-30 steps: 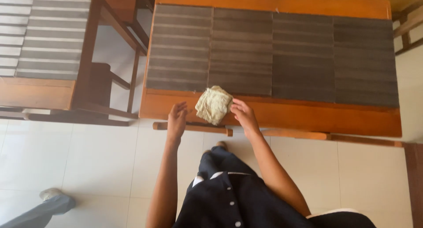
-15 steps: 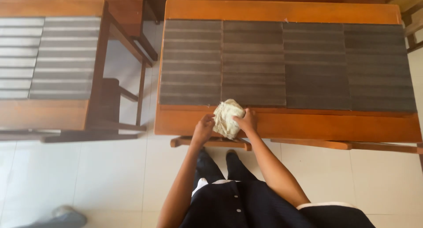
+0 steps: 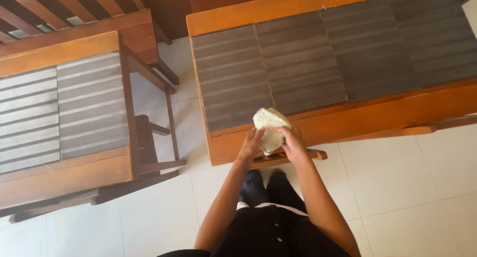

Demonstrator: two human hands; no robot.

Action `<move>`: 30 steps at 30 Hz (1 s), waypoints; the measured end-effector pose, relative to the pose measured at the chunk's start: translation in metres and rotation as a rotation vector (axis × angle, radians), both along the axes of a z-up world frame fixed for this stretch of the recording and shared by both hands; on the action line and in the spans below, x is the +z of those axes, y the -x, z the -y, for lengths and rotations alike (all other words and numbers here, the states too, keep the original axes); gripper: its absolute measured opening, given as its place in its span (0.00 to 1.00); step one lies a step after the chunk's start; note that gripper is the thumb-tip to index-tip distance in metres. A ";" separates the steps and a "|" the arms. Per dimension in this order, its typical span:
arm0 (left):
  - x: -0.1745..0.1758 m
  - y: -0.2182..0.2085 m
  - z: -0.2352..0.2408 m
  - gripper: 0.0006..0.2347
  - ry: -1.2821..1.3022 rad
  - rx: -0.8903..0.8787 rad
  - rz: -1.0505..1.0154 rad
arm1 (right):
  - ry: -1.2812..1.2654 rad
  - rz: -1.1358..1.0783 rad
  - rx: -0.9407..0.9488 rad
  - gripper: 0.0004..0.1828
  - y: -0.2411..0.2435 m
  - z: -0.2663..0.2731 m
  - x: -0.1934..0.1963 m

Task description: Cleaning wooden chairs and a table using a cloth in a restaurant dining room.

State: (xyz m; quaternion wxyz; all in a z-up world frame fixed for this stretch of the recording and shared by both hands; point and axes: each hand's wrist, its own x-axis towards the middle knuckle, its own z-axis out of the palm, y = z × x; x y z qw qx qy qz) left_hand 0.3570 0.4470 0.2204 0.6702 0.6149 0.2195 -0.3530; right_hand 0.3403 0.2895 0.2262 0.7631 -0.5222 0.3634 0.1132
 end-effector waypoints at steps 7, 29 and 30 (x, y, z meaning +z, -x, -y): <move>0.019 0.024 -0.024 0.26 0.280 0.347 0.163 | -0.298 0.138 0.048 0.32 0.019 -0.021 -0.006; 0.001 0.064 -0.338 0.21 -0.454 0.133 0.714 | 0.104 0.234 0.387 0.28 0.032 -0.310 0.012; 0.001 0.070 -0.362 0.20 -0.476 0.159 0.647 | 0.102 0.219 0.327 0.27 0.034 -0.335 0.009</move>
